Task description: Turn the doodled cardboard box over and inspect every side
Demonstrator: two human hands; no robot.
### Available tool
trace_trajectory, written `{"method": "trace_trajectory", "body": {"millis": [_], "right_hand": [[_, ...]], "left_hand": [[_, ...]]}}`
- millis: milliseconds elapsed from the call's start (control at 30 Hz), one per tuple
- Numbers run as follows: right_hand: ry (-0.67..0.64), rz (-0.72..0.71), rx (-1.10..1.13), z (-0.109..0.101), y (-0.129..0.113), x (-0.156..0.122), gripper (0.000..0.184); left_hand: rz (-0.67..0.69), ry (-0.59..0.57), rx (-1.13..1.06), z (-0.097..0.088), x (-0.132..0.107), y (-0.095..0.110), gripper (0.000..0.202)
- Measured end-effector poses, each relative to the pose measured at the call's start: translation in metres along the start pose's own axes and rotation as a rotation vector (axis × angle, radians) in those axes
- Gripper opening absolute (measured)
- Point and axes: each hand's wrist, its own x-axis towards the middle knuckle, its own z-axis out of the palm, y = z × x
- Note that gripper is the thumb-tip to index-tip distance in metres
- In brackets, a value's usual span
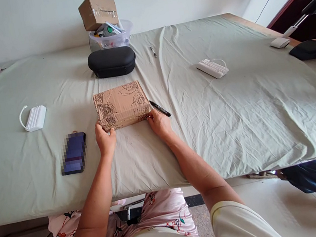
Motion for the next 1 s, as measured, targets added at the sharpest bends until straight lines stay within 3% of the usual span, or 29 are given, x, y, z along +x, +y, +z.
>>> {"method": "trace_trajectory", "body": {"millis": [200,433,500,600,767,1000], "right_hand": [[-0.034,-0.001,-0.111,0.001,0.001,-0.002,0.021],[0.180,-0.035,0.177,0.013,0.012,0.001,0.011],[0.228,-0.035,0.269,0.014,0.009,0.000,0.016],[0.293,-0.065,0.369,0.015,-0.002,-0.006,0.026],[0.378,-0.037,0.437,0.027,-0.021,-0.021,0.060],[0.396,0.062,0.441,0.042,-0.033,-0.024,0.078]], "left_hand": [[-0.035,-0.053,0.304,0.000,-0.003,0.001,0.053],[0.026,0.056,0.055,0.009,0.003,-0.014,0.037],[0.044,0.085,-0.039,0.012,0.001,-0.015,0.044],[0.053,0.133,-0.112,0.018,-0.006,-0.012,0.073],[0.052,0.195,-0.121,0.023,-0.020,0.002,0.119],[0.056,0.228,-0.123,0.026,-0.027,0.017,0.132]]}}
